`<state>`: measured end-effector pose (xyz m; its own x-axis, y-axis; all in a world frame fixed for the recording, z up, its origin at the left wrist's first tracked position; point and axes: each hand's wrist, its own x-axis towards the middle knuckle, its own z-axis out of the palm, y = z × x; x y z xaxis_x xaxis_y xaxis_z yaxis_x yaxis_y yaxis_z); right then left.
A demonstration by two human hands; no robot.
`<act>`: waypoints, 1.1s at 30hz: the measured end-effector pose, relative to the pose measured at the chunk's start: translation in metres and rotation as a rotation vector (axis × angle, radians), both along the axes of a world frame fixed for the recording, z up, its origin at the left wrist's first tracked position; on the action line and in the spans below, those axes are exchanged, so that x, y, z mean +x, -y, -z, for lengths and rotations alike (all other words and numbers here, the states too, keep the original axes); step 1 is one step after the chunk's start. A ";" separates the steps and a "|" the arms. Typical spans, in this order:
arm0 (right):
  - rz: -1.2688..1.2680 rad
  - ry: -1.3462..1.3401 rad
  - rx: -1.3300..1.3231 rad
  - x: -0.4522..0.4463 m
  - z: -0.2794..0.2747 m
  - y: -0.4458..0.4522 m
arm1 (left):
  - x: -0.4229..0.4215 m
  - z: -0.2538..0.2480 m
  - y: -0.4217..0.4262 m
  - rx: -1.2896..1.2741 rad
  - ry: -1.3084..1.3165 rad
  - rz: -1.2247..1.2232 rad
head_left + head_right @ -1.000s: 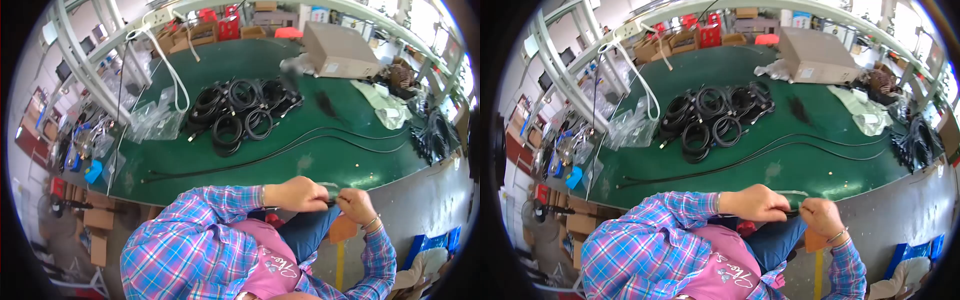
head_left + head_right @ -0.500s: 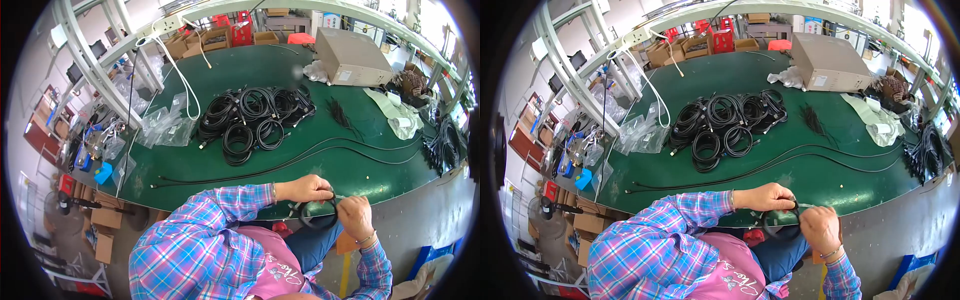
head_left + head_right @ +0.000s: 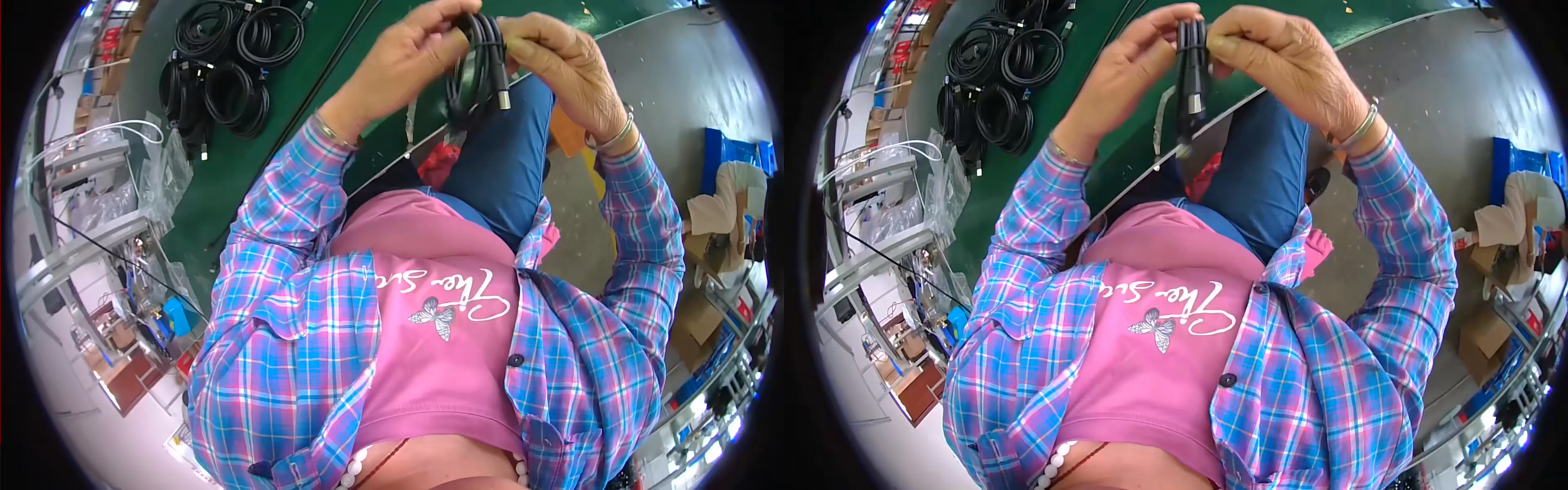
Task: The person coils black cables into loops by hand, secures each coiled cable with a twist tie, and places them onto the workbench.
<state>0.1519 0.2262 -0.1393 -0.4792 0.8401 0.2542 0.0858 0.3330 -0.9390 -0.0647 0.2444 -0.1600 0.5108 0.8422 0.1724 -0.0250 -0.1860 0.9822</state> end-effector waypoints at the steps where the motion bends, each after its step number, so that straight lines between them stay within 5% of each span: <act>1: -0.001 -0.014 -0.009 0.001 0.003 0.001 | 0.006 0.001 0.008 -0.040 0.077 0.075; 7: -0.007 -0.106 -0.146 0.011 0.021 0.005 | -0.002 0.021 -0.006 -0.179 0.026 0.134; 10: -0.187 -0.433 -0.568 0.008 0.029 0.000 | -0.007 0.024 -0.008 -0.141 -0.005 -0.022; 13: -0.461 -1.141 -0.980 -0.024 0.061 0.009 | 0.004 0.027 -0.010 0.092 0.024 -0.103; 16: -0.625 -1.341 -0.956 -0.043 0.072 0.018 | 0.009 0.030 -0.001 0.074 0.066 -0.136; 21: -0.624 -1.396 -0.930 -0.062 0.059 0.031 | 0.007 0.015 0.007 0.084 -0.043 -0.188; 22: -0.514 -1.341 -0.949 -0.066 0.051 0.039 | 0.005 0.010 0.013 -0.121 0.020 -0.176; 29: -0.394 -1.163 -1.017 -0.074 0.032 0.059 | -0.004 0.013 0.041 -0.343 0.328 -0.157; 31: -0.139 -0.618 -0.954 -0.079 0.041 0.068 | -0.017 0.002 0.034 -0.309 0.361 -0.257; 33: -0.299 -0.917 -1.031 -0.086 0.063 0.074 | -0.038 -0.009 0.022 -0.267 0.456 -0.358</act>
<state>0.0659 0.1526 -0.2020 -0.6718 0.7353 -0.0890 -0.6308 -0.6310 -0.4516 -0.1031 0.2228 -0.1511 0.1151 0.9911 0.0666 -0.4332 -0.0102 0.9013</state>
